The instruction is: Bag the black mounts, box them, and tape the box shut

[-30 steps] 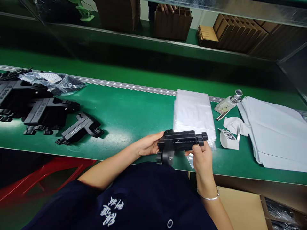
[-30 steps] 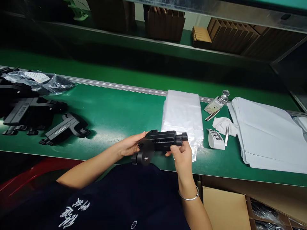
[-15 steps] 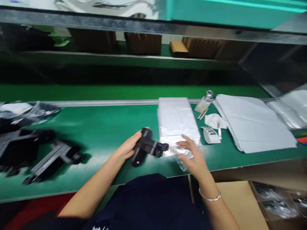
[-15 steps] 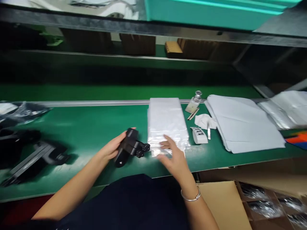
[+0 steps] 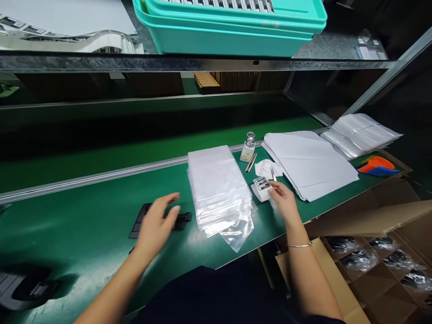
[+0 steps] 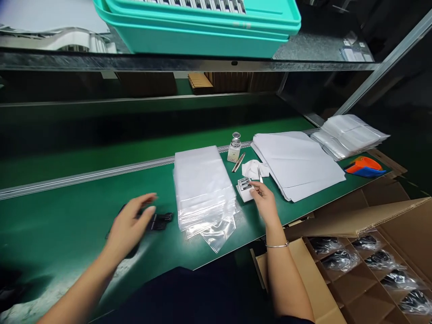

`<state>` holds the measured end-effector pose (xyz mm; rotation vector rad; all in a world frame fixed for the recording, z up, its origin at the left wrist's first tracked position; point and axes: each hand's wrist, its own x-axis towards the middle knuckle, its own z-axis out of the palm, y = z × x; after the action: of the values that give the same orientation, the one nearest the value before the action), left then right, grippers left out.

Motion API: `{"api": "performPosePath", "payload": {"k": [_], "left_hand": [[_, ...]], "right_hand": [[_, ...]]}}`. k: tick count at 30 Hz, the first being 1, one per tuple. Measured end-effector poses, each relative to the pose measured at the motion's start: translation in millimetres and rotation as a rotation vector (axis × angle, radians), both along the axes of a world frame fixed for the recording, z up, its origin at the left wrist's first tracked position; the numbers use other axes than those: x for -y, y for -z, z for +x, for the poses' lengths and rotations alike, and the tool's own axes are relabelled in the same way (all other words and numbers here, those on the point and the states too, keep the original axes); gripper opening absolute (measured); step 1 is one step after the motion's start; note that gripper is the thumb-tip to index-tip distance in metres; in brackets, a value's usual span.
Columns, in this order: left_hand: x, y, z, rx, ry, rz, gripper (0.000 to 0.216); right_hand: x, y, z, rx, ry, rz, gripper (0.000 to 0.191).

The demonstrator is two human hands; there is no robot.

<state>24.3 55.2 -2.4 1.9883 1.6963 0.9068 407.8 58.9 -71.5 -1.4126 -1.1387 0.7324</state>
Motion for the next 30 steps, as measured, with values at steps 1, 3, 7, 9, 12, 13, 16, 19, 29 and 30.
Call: {"api": "performPosePath", "payload": {"k": [1,3,7,9,12,13,16,19,29,30], "left_hand": [[-4,-0.9,27,0.082,0.143,-0.090,0.039],[-13,2.3,83,0.257,0.408,-0.243,0.037],[-25,16.7,175,0.625,0.691,-0.343,0.055],[-26,23.3,201,0.708,0.656,-0.376,0.044],[-27,30.6,217,0.687,0.567,-0.389,0.022],[-27,32.2,219,0.662,0.565,-0.388,0.019],[-28,34.4,222,0.588,0.581,-0.383,0.015],[-29,34.1,224,0.514,0.583,-0.380,0.015],[-48,37.9,228,0.109,0.744,-0.139,0.040],[-50,39.5,230,0.011,0.772,-0.128,0.042]], "right_hand": [[4,0.0,-5,-0.018,0.015,0.047,0.032],[14,-1.1,-14,-0.019,0.050,0.111,0.030],[31,-6.7,-29,0.038,0.065,0.177,0.028],[37,-10.3,-32,0.087,0.092,0.196,0.030],[43,-14.0,-29,0.170,0.134,0.227,0.025],[43,-14.3,-26,0.201,0.140,0.237,0.020],[42,-11.5,-20,0.289,0.169,0.273,0.009],[40,-5.3,-16,0.401,0.214,0.336,0.007],[69,-0.3,-7,-0.063,0.427,0.389,0.010],[65,1.8,-9,-0.251,0.374,0.342,0.013]]}}
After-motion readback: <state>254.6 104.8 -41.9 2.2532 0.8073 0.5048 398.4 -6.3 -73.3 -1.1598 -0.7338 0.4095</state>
